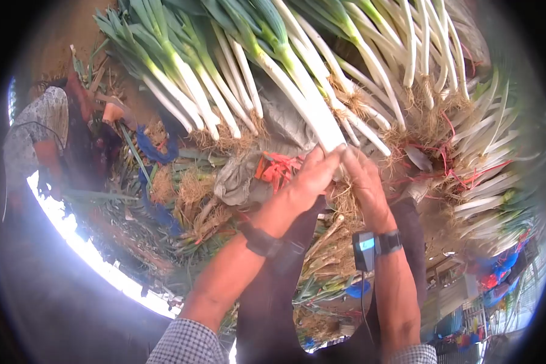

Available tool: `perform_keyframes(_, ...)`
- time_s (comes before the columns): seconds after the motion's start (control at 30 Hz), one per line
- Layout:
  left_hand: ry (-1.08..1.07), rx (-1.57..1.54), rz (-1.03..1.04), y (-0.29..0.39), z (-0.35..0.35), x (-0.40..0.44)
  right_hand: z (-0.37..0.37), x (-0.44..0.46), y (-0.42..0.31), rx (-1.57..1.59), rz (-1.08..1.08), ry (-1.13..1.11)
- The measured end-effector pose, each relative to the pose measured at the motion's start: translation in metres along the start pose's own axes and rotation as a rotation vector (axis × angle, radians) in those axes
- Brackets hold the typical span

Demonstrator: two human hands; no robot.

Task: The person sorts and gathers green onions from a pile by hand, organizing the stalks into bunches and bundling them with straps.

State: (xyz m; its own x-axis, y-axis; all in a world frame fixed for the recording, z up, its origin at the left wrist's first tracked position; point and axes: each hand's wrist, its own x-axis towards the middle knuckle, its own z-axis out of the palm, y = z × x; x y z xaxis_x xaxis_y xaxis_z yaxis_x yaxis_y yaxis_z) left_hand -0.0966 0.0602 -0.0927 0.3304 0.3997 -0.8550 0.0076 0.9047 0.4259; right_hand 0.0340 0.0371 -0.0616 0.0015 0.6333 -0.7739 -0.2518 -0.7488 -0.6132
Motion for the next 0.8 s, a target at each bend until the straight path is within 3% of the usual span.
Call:
perform_keyframes(0.07, -0.089, 0.002, -0.010, 0.021, -0.017, -0.016, -0.001, 0.004, -0.023, 0.085, 0.197, -0.182)
perform_keyframes(0.13, -0.144, -0.057, 0.097, 0.036, -0.037, -0.025, -0.014, 0.008, -0.024, -0.064, 0.186, -0.227)
perform_keyframes(0.17, 0.006, -0.014, 0.074, 0.042, -0.055, -0.021, -0.018, 0.014, -0.026, -0.136, 0.170, -0.251)
perform_keyframes(0.23, 0.316, 0.062, 0.030, 0.042, -0.106, 0.001, -0.021, -0.002, -0.064, 0.035, 0.209, -0.200)
perform_keyframes(0.3, 0.370, 0.170, 0.121, 0.027, -0.167, 0.037, -0.029, -0.016, -0.080, 0.192, 0.180, -0.156)
perform_keyframes(0.33, 0.490, 0.147, 0.055, 0.034, -0.172, 0.054, -0.035, -0.019, -0.082, 0.253, 0.145, -0.137)
perform_keyframes(0.37, 0.449, 0.147, 0.096, 0.034, -0.182, 0.072, -0.042, -0.018, -0.084, 0.312, 0.107, -0.117)
perform_keyframes(0.4, 0.528, 0.263, -0.093, 0.037, -0.191, 0.091, -0.046, -0.015, -0.085, 0.322, 0.121, -0.107)
perform_keyframes(0.47, 0.537, 0.223, -0.165, 0.032, -0.198, 0.123, -0.050, -0.011, -0.082, 0.343, 0.166, -0.089)
perform_keyframes(0.53, 0.538, 0.336, -0.104, 0.021, -0.195, 0.135, -0.052, -0.010, -0.073, 0.285, 0.244, -0.086)
perform_keyframes(0.6, 0.608, 0.108, -0.137, 0.014, -0.199, 0.132, -0.050, -0.009, -0.062, 0.267, 0.268, -0.119)
perform_keyframes(0.7, 0.739, 0.475, 0.047, 0.002, -0.230, 0.136, -0.045, -0.009, -0.062, 0.262, 0.270, -0.108)
perform_keyframes(0.8, 0.848, 0.824, 0.260, 0.022, -0.212, 0.139, -0.046, -0.006, -0.061, 0.287, 0.247, -0.105)
